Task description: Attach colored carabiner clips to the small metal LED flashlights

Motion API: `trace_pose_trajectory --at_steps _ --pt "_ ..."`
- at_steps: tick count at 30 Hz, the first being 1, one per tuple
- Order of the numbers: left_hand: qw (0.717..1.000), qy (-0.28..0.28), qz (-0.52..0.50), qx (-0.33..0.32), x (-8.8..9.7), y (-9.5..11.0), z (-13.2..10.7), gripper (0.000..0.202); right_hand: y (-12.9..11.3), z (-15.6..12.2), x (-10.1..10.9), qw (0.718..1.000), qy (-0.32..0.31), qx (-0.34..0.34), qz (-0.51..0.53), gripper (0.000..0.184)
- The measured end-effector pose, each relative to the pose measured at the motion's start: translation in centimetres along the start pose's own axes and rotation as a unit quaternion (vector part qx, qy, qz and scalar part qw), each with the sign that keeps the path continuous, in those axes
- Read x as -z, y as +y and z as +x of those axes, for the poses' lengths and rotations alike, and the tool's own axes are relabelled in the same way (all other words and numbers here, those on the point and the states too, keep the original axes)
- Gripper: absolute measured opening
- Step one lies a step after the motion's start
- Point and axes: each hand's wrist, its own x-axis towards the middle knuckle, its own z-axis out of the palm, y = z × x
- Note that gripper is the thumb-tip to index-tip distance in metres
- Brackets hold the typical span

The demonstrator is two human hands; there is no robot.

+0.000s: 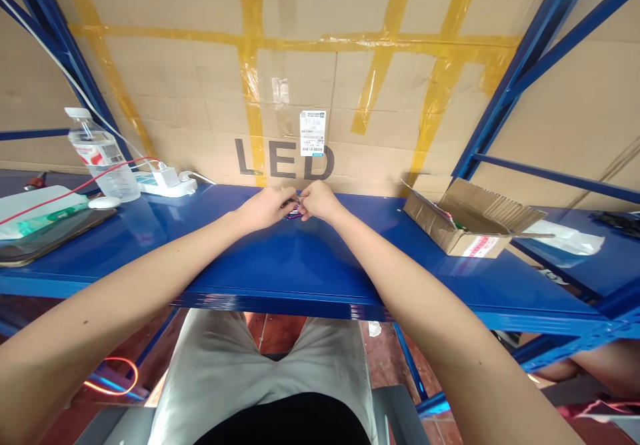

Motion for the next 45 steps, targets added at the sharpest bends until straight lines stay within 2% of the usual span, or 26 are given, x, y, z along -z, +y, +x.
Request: trace_pose_trajectory --at_steps 2,10,13,17,21,26,38,41,45 --pt "0.999 0.020 -0.027 0.022 0.0 -0.3 0.0 0.016 0.4 0.3 0.2 1.000 -0.001 0.018 -0.003 0.029" --pt "0.981 0.090 -0.145 0.096 0.5 -1.0 0.0 0.016 0.5 0.4 1.0 0.994 0.063 0.079 -0.032 0.028" --pt "0.971 0.113 -0.177 0.117 0.5 -1.0 0.1 0.016 0.4 0.3 1.3 0.992 0.067 0.100 -0.040 0.020" --pt "0.961 0.133 -0.206 0.130 0.4 -0.8 0.2 0.017 0.5 0.2 1.5 0.989 0.054 0.118 -0.072 0.021" --pt "0.958 0.134 -0.223 0.123 0.4 -0.7 0.3 0.017 0.6 0.2 1.7 0.975 0.054 0.163 -0.143 0.021" --pt "0.952 0.126 -0.250 0.125 0.3 -0.6 0.3 0.017 0.6 0.1 1.8 0.932 0.069 0.243 -0.259 0.023" --pt "0.942 0.097 -0.302 0.112 0.6 -0.9 0.3 0.020 -0.2 -0.5 2.3 0.890 0.016 0.253 -0.379 0.023" --pt "0.936 0.094 -0.315 0.124 0.6 -1.0 0.3 0.022 -0.4 -0.6 2.3 0.891 0.020 0.252 -0.378 0.022" --pt "0.953 0.093 -0.271 0.094 0.7 -1.2 0.3 0.018 -0.5 -0.7 2.3 0.896 0.011 0.257 -0.362 0.024"
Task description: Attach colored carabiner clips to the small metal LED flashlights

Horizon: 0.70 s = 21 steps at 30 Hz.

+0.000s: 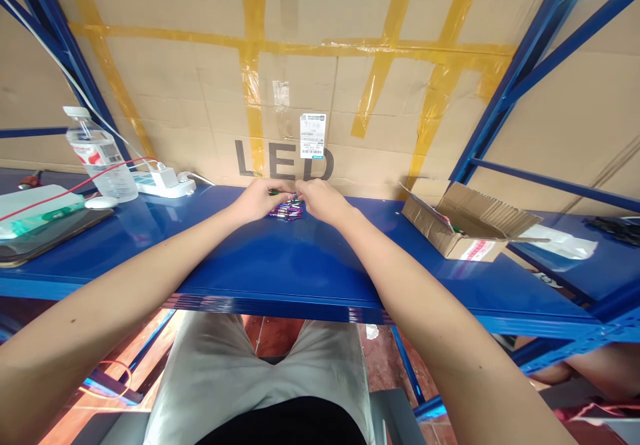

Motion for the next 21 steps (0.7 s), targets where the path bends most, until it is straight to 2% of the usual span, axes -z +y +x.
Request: trace_pose_trajectory --at_steps 3,6,9,12,14,18,21 --pt "0.999 -0.003 0.042 -0.001 0.2 0.0 0.1 0.017 0.2 -0.1 -0.2 1.000 0.015 0.009 0.013 0.021" --pt "0.999 0.009 0.041 0.025 0.3 -0.1 0.1 0.015 0.6 0.0 -0.7 0.996 0.045 -0.028 0.077 0.018" --pt "0.998 0.018 -0.001 0.056 0.5 -0.2 0.1 0.013 1.1 0.4 -1.3 0.970 0.043 -0.113 0.210 0.021" --pt "0.994 0.013 -0.053 0.095 0.6 -0.3 0.2 0.014 1.3 0.7 -2.0 0.939 0.007 -0.160 0.304 0.014" --pt "0.992 0.004 -0.077 0.102 0.4 -0.5 0.3 0.015 1.3 0.8 -2.3 0.935 -0.014 -0.155 0.320 0.012" --pt "0.992 -0.024 -0.096 0.078 -0.3 -0.9 0.4 0.015 0.9 0.9 -2.9 0.933 -0.028 -0.119 0.337 0.012" --pt "0.989 -0.046 -0.116 0.079 -0.4 -1.1 0.4 0.024 0.7 0.8 -2.8 0.920 -0.037 -0.144 0.363 0.017"
